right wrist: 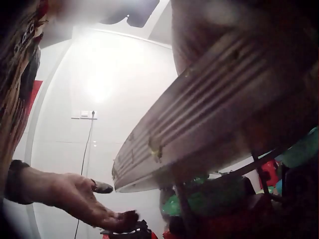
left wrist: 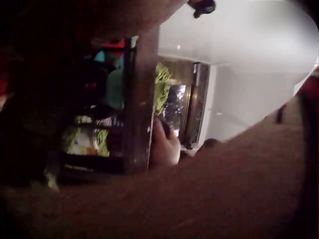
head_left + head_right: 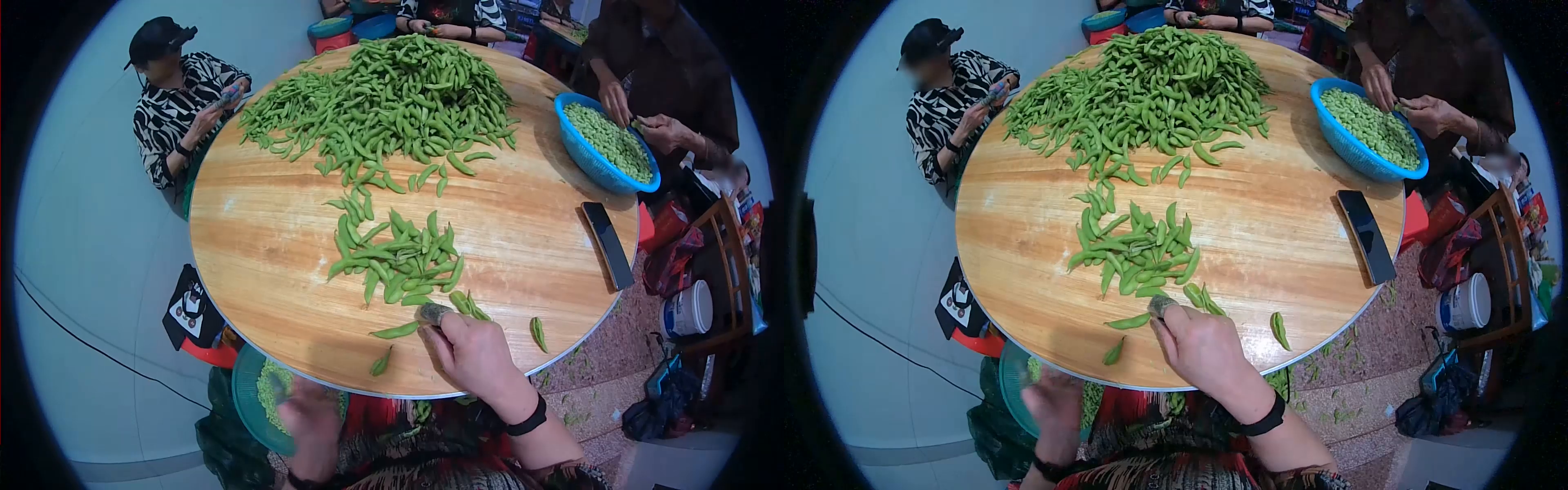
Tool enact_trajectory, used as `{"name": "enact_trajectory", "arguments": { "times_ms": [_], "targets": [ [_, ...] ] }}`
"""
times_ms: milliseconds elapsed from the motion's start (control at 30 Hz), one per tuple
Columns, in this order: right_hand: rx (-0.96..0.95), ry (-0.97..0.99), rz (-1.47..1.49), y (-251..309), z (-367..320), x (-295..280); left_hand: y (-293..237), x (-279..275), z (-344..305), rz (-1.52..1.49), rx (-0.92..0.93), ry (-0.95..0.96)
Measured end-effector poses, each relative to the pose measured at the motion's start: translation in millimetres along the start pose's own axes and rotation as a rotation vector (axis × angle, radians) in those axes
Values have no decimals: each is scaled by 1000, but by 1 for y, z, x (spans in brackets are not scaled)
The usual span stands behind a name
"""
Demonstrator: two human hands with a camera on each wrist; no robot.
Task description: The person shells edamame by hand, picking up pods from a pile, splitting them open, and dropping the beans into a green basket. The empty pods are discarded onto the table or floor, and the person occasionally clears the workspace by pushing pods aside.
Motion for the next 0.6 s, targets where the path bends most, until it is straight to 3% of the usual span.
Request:
{"name": "enact_trajectory", "arguments": {
  "times_ms": [33,167,267,367,433,600],
  "targets": [
    [-23,-21,-20,1,0,0,21,10,-1,-197,-266,102],
    [-40,-43,-59,5,-4,-2,42,17,-8,-342,-297,-23],
    [-61,-75,-101,6,-6,1,35,22,-17,-238,-346,-27],
    [-23,-50,-149,9,-8,1,33,18,-18,-172,-246,126],
    [-8,-49,-154,12,-11,1,32,25,-14,71,-236,72],
    [35,-49,-142,14,-17,3,27,24,-15,63,-314,90]
  ]
}}
Point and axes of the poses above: each hand's wrist, its own z-axis towards the middle knuckle, its own x-axis out of the palm, y = z × x, the point moved 4 cm from there along z, towards the middle knuckle, and after that the axes turned 11 degrees about y, right-handed, at the moved point
